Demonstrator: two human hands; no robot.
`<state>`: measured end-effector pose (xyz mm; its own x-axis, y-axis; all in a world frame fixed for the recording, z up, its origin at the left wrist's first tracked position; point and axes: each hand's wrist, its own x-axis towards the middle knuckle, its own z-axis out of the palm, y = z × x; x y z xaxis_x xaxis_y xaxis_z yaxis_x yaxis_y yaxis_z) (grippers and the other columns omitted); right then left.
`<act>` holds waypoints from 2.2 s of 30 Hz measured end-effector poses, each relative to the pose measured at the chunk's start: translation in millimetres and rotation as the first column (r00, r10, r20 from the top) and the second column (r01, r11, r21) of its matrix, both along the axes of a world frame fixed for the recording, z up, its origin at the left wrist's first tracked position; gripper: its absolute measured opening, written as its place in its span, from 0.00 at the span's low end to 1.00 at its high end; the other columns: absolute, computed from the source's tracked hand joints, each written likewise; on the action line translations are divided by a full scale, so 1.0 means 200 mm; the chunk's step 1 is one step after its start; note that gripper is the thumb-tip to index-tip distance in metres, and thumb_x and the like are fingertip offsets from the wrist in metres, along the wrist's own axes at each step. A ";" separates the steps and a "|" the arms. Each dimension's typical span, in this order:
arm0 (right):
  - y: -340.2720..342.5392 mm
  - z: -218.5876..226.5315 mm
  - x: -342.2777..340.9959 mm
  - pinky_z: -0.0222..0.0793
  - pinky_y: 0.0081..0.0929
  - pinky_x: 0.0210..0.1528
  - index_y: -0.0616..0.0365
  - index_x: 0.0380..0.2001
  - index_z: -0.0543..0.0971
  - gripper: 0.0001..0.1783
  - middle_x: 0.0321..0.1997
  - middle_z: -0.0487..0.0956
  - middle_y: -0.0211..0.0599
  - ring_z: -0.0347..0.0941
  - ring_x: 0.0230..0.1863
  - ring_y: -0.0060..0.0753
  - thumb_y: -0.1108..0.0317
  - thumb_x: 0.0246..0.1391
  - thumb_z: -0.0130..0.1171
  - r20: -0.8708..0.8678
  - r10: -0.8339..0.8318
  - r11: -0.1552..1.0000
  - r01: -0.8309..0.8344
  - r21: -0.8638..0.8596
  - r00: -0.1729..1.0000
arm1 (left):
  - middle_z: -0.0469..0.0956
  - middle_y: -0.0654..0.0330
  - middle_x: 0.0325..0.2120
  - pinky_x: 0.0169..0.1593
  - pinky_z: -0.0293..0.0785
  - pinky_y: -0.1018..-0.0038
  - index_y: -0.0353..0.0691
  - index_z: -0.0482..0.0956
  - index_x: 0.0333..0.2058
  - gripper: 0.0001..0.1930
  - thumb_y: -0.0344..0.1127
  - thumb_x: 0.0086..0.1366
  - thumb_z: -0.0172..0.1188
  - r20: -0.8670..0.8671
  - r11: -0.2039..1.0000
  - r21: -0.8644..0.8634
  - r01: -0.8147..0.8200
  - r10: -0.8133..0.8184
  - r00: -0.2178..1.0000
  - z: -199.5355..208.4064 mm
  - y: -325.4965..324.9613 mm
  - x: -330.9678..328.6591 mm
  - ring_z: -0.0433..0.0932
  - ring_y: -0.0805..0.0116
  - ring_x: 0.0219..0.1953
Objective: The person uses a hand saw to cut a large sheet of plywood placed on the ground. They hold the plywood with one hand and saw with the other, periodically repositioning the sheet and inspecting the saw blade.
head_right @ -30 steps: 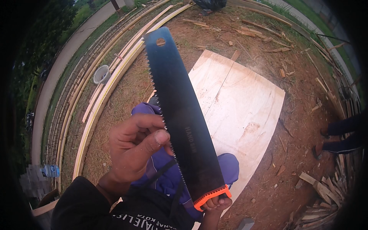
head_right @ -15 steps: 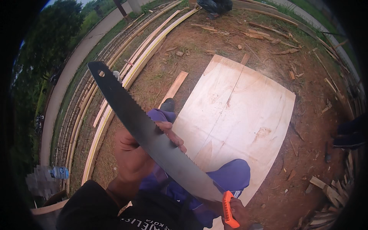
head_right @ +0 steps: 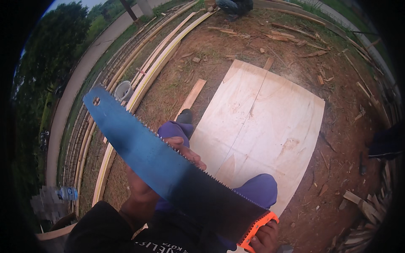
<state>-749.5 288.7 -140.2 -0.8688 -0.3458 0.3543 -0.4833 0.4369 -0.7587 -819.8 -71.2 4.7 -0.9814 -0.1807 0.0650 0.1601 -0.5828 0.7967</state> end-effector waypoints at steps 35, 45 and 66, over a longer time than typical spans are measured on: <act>-0.27 -0.23 0.02 0.75 0.27 0.41 0.62 0.46 0.74 0.10 0.38 0.76 0.36 0.73 0.35 0.31 0.70 0.65 0.56 0.735 0.227 0.767 0.348 -0.539 0.639 | 0.75 0.41 0.61 0.59 0.78 0.61 0.32 0.66 0.66 0.30 0.41 0.73 0.62 0.365 0.630 -0.752 0.196 0.150 0.919 -0.36 -0.14 -0.24 0.78 0.51 0.60; -0.45 -0.17 -0.19 0.71 0.35 0.35 0.52 0.28 0.69 0.09 0.21 0.67 0.29 0.66 0.25 0.31 0.68 0.64 0.53 0.885 0.306 0.420 0.785 -0.456 0.350 | 0.76 0.42 0.49 0.56 0.78 0.52 0.31 0.74 0.53 0.27 0.52 0.69 0.62 0.351 -0.199 -0.826 0.527 0.549 0.758 -0.62 -0.53 0.32 0.76 0.43 0.56; -0.48 -0.41 -0.33 0.69 0.35 0.33 0.51 0.28 0.74 0.12 0.19 0.68 0.26 0.65 0.22 0.29 0.64 0.68 0.52 0.824 0.463 0.195 0.869 -0.455 0.327 | 0.79 0.47 0.39 0.48 0.77 0.48 0.39 0.77 0.43 0.17 0.47 0.78 0.49 0.315 -0.083 -0.913 0.398 0.473 0.822 -0.83 -0.59 0.60 0.80 0.41 0.44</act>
